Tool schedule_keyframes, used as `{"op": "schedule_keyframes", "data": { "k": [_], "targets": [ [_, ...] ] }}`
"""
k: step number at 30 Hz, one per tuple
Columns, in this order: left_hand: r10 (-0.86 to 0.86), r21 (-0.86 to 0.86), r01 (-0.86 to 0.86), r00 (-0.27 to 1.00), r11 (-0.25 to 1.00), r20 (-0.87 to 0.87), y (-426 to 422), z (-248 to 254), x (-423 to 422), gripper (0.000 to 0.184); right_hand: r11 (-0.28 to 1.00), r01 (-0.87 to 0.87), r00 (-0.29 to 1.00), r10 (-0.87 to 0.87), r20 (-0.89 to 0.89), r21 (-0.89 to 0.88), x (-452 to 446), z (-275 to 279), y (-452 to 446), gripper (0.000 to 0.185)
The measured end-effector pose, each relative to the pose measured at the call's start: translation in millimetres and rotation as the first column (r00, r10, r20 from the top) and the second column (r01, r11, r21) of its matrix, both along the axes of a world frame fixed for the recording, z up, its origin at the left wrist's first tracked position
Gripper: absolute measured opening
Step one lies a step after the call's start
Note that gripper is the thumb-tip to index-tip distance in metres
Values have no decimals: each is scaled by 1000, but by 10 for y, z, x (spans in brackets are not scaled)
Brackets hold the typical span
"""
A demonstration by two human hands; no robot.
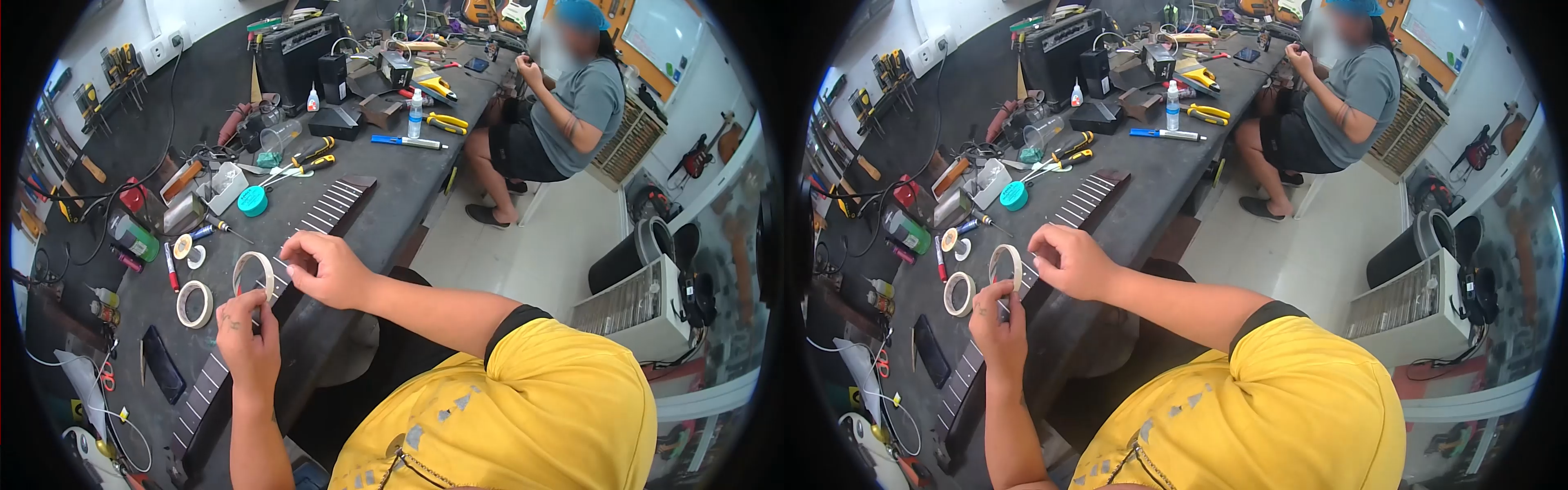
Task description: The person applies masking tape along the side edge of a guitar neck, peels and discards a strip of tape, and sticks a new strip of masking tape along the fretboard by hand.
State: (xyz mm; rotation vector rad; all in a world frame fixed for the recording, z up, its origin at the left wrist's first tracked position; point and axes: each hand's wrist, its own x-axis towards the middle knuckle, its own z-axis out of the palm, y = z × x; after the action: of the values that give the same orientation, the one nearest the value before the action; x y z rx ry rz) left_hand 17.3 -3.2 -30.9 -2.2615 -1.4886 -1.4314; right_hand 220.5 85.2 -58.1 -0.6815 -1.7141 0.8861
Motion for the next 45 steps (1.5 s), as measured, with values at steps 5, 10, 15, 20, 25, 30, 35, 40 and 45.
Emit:
{"op": "schedule_keyframes", "data": {
  "k": [5,10,15,20,25,30,35,40,45],
  "targets": [
    [47,-52,-43,996,998,75,-4,-7,-42,21,996,-24,995,33,-99,88,-266,-48,-121,23],
    [69,-99,-58,991,993,112,-7,-11,-59,19,996,-72,993,75,-96,43,-266,-78,-174,28],
    [16,-15,-14,992,1000,122,58,-89,-81,24,1000,-28,994,29,-104,13,-295,-24,-213,35],
    [60,-94,-37,966,995,253,21,16,-91,18,997,2,995,7,-100,83,-328,-95,-168,41],
    [41,-160,22,924,987,380,35,-16,-165,16,995,-47,995,55,-83,88,-344,-177,-128,44],
    [16,-126,30,937,992,349,78,-40,-141,16,960,73,995,-52,-82,270,-414,-131,-32,41],
    [31,-128,0,969,992,245,91,-128,-123,19,930,142,990,-138,-38,340,-406,-79,-61,23],
    [3,-22,-1,995,1000,100,77,-94,-115,23,948,165,986,-165,-23,271,-396,-92,-44,14],
    [-8,-27,10,998,1000,61,60,-81,-68,23,941,160,987,-161,-21,299,-419,-78,-47,11]
  ]
}}
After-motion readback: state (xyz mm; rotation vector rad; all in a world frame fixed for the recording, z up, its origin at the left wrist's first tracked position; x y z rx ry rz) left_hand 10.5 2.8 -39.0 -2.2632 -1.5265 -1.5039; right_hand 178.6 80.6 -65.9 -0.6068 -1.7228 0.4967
